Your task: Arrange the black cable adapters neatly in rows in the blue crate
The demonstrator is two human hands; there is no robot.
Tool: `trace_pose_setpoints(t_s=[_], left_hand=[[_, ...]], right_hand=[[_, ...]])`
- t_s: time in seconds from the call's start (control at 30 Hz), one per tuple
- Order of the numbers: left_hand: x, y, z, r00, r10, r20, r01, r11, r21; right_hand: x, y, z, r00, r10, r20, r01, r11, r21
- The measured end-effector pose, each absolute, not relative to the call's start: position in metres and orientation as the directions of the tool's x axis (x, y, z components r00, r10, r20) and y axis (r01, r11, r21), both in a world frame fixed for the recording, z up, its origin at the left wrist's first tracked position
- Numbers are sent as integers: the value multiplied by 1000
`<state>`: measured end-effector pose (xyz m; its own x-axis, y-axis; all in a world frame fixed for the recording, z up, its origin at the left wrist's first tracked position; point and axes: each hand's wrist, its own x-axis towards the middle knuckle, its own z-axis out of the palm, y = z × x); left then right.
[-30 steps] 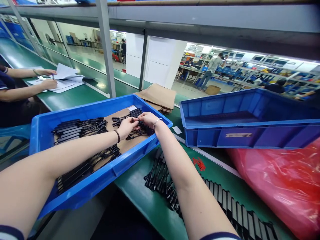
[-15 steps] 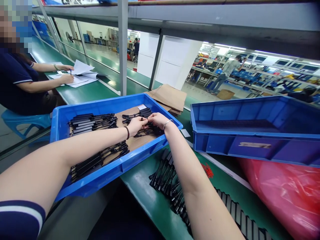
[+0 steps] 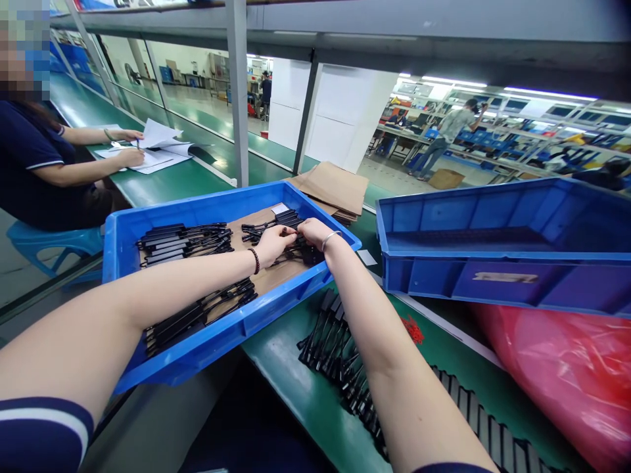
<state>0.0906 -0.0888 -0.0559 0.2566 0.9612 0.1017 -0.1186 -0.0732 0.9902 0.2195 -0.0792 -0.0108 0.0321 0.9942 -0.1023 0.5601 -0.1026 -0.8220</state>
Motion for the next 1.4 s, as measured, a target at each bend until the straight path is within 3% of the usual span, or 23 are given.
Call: trace_pose_setpoints(t_s=[0.13, 0.3, 0.53, 0.83, 1.1, 1.4], left_hand=[[89, -85, -54, 213, 977, 5, -171, 32, 985], [86, -86, -53, 236, 972, 9, -157, 29, 987], [85, -85, -55, 241, 970, -29, -147, 66, 987], [83, -81, -59, 238, 970, -55, -127, 87, 988], [83, -75, -57, 285, 956, -68, -109, 103, 989], [78, -70, -59, 393, 919, -39, -107, 88, 990]], right_hand=[[217, -80, -10, 18, 994, -108, 542, -100, -834], [217, -84, -13, -49, 992, -117, 550, -71, -832], [221, -81, -12, -81, 995, 51, 718, 94, -690], [221, -79, -10, -112, 993, 29, 769, 105, -631], [214, -88, 4, -226, 972, -67, 908, 185, -375], [212, -78, 2, -211, 977, -30, 902, 183, -392]])
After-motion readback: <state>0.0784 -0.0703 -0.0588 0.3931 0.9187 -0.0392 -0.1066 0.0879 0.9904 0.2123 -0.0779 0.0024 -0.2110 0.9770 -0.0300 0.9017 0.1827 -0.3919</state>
